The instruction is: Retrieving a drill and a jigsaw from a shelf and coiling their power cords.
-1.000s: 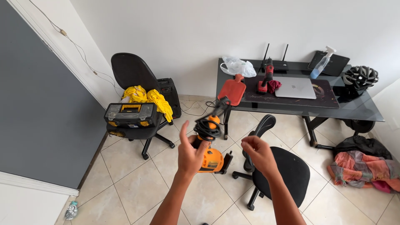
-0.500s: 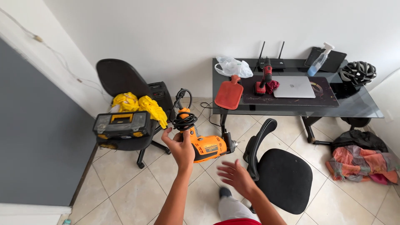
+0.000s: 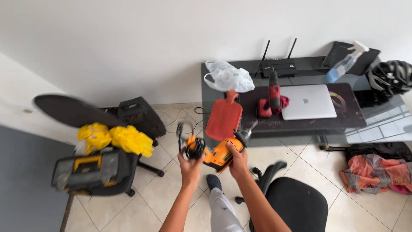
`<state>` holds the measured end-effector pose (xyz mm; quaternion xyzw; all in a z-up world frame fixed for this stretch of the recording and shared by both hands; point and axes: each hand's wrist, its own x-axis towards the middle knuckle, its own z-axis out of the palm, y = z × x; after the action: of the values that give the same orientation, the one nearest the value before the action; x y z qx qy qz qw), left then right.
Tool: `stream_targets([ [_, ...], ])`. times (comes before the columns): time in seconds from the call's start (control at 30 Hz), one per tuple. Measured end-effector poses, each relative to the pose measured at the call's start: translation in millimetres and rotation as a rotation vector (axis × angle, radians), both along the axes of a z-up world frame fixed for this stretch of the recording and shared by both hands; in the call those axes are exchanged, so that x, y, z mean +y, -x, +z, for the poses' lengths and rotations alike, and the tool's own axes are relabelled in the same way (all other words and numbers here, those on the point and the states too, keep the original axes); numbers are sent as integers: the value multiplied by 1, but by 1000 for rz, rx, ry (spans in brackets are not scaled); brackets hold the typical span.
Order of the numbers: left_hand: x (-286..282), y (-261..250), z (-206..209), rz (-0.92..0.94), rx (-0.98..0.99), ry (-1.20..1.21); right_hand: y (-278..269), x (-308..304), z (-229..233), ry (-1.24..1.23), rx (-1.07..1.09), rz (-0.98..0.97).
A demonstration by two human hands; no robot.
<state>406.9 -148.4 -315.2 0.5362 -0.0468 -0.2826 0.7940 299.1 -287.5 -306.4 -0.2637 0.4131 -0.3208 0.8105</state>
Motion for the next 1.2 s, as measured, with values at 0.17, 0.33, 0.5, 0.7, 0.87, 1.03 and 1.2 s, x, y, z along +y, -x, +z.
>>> stream_targets([
  [0.17, -94, -31, -67, -67, 229, -129, -61, -127, -59, 154, 222, 27],
  [0.33, -158, -47, -176, -70, 590, -107, -101, -206, -105, 241, 470, 79],
  [0.5, -205, -59, -197, -84, 754, -82, -119, -246, -123, 285, 621, 88],
  [0.7, -229, -55, -215, -35, 822, -182, -125, -266, -134, 382, 749, 98],
  [0.87, -218, -70, -173, -142, 761, -349, -123, -262, -143, 529, 1055, 176],
  [1.03, -181, -73, -160, -267, 618, -587, -127, -239, -130, 647, 1440, 280],
  [1.2, -154, -82, -126, -360, 75, -663, -129, -196, -104, 964, 1366, 224],
])
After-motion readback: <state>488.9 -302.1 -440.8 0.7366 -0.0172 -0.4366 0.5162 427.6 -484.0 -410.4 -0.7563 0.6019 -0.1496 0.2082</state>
